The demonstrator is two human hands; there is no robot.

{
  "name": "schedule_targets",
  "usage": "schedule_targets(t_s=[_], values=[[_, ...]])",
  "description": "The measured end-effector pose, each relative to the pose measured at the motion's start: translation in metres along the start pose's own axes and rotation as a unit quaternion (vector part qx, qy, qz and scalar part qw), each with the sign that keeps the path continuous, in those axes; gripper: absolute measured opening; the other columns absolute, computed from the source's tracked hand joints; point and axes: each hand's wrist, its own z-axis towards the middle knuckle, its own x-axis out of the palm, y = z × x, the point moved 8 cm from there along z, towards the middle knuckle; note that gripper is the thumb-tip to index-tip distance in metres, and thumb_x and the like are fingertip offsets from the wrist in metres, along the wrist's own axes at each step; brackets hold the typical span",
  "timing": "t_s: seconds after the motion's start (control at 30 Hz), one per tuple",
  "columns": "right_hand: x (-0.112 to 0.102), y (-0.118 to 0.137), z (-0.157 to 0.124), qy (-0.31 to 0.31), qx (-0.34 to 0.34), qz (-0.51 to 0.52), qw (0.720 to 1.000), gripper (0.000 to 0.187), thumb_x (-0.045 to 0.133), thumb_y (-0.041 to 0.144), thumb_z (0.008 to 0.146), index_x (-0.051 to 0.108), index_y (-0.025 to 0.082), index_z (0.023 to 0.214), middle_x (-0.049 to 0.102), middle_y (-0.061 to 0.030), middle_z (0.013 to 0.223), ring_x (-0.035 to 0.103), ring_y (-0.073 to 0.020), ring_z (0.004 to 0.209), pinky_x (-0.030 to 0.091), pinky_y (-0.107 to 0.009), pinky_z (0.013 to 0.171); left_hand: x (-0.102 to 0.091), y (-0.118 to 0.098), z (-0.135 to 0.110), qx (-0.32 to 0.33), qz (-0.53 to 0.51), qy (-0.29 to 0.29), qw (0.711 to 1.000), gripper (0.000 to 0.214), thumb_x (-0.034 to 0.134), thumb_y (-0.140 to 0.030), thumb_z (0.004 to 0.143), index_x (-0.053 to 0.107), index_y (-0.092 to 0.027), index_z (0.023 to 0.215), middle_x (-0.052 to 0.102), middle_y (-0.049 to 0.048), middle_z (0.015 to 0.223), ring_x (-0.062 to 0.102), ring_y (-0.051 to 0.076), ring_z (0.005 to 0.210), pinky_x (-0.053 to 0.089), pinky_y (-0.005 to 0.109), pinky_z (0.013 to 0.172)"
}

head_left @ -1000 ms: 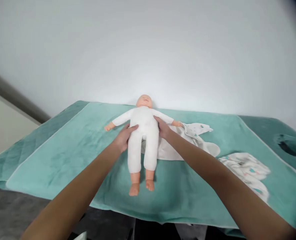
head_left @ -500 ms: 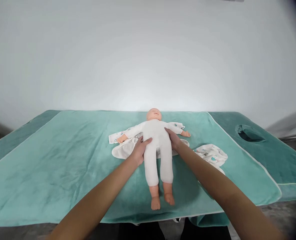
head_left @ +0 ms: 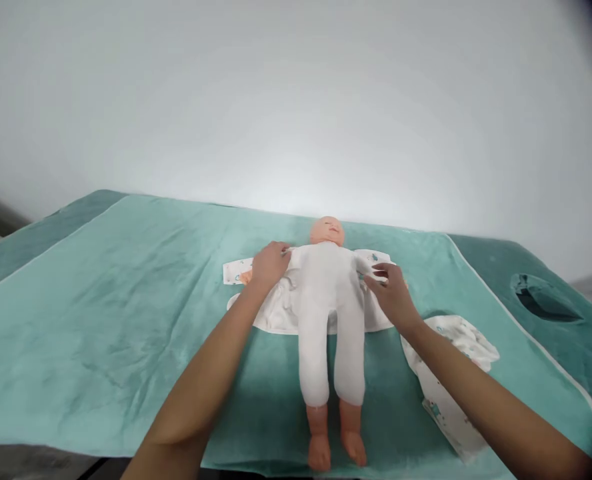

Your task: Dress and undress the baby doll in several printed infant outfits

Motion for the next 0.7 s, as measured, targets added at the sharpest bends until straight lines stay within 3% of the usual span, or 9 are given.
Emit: schedule_targets(t_s=[0.07, 0.17, 0.3, 0.4, 0.53, 0.7], values=[[0.025, 0.047, 0.001, 0.046, -0.118, -0.111, 0.986, 0.034, 0.062, 0.036, 0.084, 0.057, 0.025, 0.115, 0.055, -0.0114, 0.129, 0.054, -0.0275, 0.119, 0.051, -0.044, 0.093, 0.006, 0.011, 0.01, -0.032, 0.023, 0.011, 0.999, 0.03, 0.048, -0.043, 0.095, 0.071, -0.022, 0.097, 0.073, 0.0102, 0.103, 0.066, 0.027, 0.097, 0.047, 0.034, 0.085], [0.096, 0.092, 0.013, 0.171, -0.222, -0.255, 0.926, 0.028, 0.055, 0.03, 0.093, 0.058, 0.024, 0.119, 0.056, -0.0117, 0.128, 0.052, -0.0262, 0.123, 0.047, -0.044, 0.101, 0.008, 0.011, 0.013, -0.027, 0.052, -0.002, 0.998, 0.037, 0.039, -0.042, 0.098, 0.069, -0.022, 0.096, 0.073, 0.0119, 0.099, 0.066, 0.027, 0.095, 0.046, 0.033, 0.081], [0.189, 0.097, 0.045, 0.312, -0.24, -0.382, 0.836, 0.028, 0.063, 0.035, 0.091, 0.063, 0.018, 0.113, 0.064, -0.0138, 0.118, 0.059, -0.0299, 0.112, 0.045, -0.044, 0.097, 0.002, 0.011, 0.014, -0.006, 0.001, 0.075, 0.997, 0.03, 0.042, -0.031, 0.095, 0.07, -0.021, 0.09, 0.074, 0.0116, 0.095, 0.066, 0.027, 0.092, 0.046, 0.033, 0.08], [0.229, 0.083, 0.06, 0.398, -0.219, -0.393, 0.8, 0.035, 0.07, 0.045, 0.084, 0.066, 0.022, 0.109, 0.069, -0.0112, 0.111, 0.064, -0.0295, 0.097, 0.046, -0.038, 0.082, -0.012, 0.027, 0.017, -0.003, -0.068, 0.109, 0.992, 0.027, 0.046, -0.023, 0.09, 0.072, -0.021, 0.085, 0.075, 0.009, 0.093, 0.066, 0.025, 0.091, 0.047, 0.031, 0.082], [0.239, 0.071, 0.061, 0.459, -0.205, -0.351, 0.79, 0.028, 0.066, 0.047, 0.087, 0.068, 0.029, 0.109, 0.073, -0.0032, 0.105, 0.065, -0.0248, 0.091, 0.043, -0.034, 0.078, -0.019, 0.056, 0.02, -0.037, -0.199, 0.131, 0.971, 0.02, 0.057, -0.022, 0.08, 0.076, -0.021, 0.086, 0.076, 0.0067, 0.086, 0.067, 0.024, 0.086, 0.05, 0.029, 0.078], [0.202, 0.078, 0.059, 0.397, -0.244, -0.284, 0.838, 0.029, 0.058, 0.044, 0.095, 0.067, 0.034, 0.12, 0.071, -0.0008, 0.114, 0.06, -0.0242, 0.11, 0.042, -0.036, 0.091, -0.013, 0.065, 0.014, -0.061, -0.349, 0.221, 0.909, 0.029, 0.07, -0.028, 0.07, 0.075, -0.02, 0.097, 0.076, 0.0057, 0.093, 0.068, 0.023, 0.083, 0.052, 0.028, 0.068]])
